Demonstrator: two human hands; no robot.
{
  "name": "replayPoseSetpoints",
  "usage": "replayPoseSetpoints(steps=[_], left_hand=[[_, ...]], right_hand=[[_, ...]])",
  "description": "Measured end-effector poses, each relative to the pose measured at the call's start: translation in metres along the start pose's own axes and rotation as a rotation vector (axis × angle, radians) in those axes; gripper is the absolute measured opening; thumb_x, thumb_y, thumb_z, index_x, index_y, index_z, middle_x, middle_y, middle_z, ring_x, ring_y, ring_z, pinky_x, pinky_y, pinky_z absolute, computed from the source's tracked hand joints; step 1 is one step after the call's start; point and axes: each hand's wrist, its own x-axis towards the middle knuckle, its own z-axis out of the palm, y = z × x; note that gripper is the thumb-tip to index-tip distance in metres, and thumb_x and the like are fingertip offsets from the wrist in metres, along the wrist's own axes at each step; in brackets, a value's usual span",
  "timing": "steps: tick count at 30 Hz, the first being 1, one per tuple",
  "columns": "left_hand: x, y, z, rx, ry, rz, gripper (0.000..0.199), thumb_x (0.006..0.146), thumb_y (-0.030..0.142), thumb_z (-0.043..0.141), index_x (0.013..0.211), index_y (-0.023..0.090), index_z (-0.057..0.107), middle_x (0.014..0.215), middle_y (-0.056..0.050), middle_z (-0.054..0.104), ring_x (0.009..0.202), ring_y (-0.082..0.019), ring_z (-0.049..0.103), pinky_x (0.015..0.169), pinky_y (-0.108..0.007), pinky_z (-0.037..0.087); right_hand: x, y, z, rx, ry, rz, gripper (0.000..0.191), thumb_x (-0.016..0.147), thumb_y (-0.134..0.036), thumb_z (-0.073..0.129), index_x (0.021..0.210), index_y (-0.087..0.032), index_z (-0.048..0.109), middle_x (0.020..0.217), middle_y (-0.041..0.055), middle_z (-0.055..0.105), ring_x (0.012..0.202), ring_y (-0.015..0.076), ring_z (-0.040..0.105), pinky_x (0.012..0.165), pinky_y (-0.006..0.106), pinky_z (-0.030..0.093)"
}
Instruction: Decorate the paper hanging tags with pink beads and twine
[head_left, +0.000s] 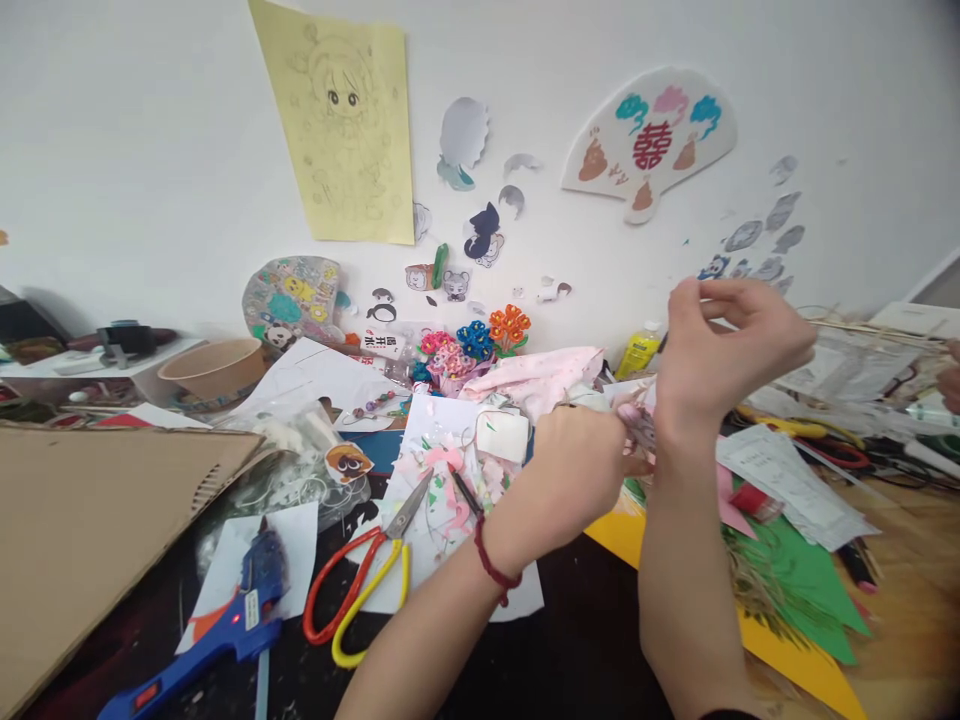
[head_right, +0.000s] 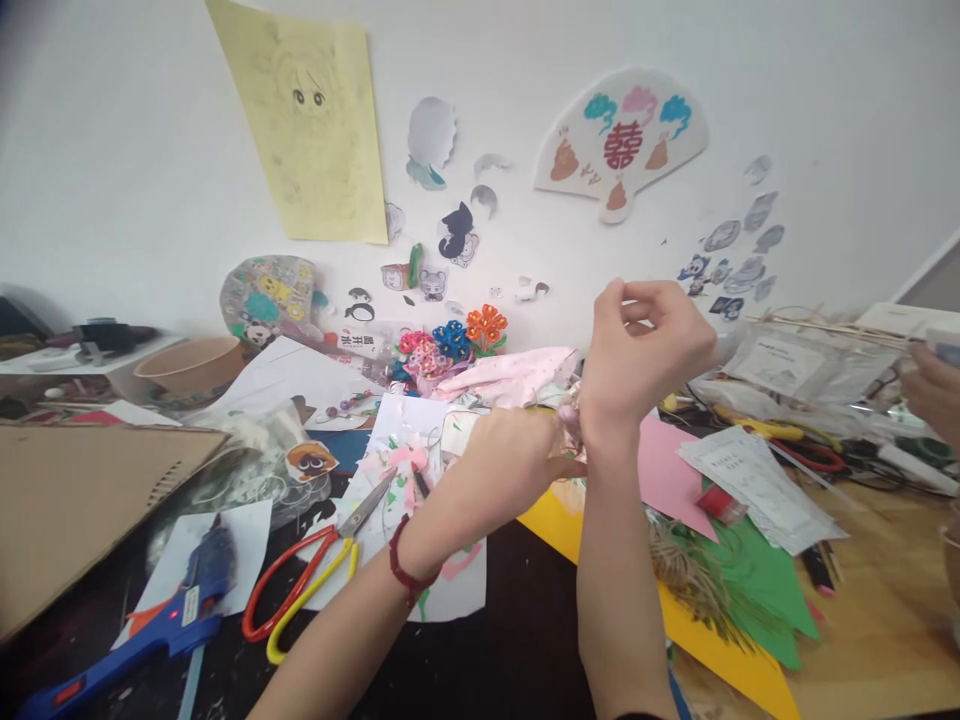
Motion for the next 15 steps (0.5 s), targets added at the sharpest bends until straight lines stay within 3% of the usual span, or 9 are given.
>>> replayPoseSetpoints(steps=[5,11,15], left_hand=[[0.005,0.019,0.019,0.045,0.048,-0.015,0.011,0.092,0.021,0.055,0.086,0.015,0.062,0.076,-0.005,0.068,0.069,-0.022,0.068,0.053,-0.030,0.043],[0.009,0.032,0.039,0.134,0.093,0.040,0.020,0.088,0.000,0.042,0.089,0.009,0.060,0.079,-0.011,0.068,0.068,-0.023,0.068,0.049,-0.028,0.042],[0.014,0.026,0.043,0.300,0.289,0.029,0.020,0.092,0.003,0.039,0.097,0.008,0.057,0.078,-0.010,0.065,0.070,-0.022,0.066,0.051,-0.027,0.040]], right_hand=[[0.004,0.004,-0.002,-0.056,0.012,0.021,0.009,0.073,-0.014,0.064,0.070,-0.015,0.073,0.052,-0.0032,0.055,0.049,0.0098,0.053,0.052,0.023,0.042],[0.012,0.015,-0.003,-0.101,0.028,0.059,0.012,0.072,-0.017,0.064,0.072,-0.014,0.075,0.056,0.0001,0.060,0.050,0.0108,0.053,0.052,0.024,0.043],[0.022,0.026,-0.007,-0.138,0.045,0.114,0.012,0.072,-0.019,0.062,0.070,-0.015,0.073,0.058,0.0002,0.061,0.051,0.0120,0.054,0.057,0.027,0.045]])
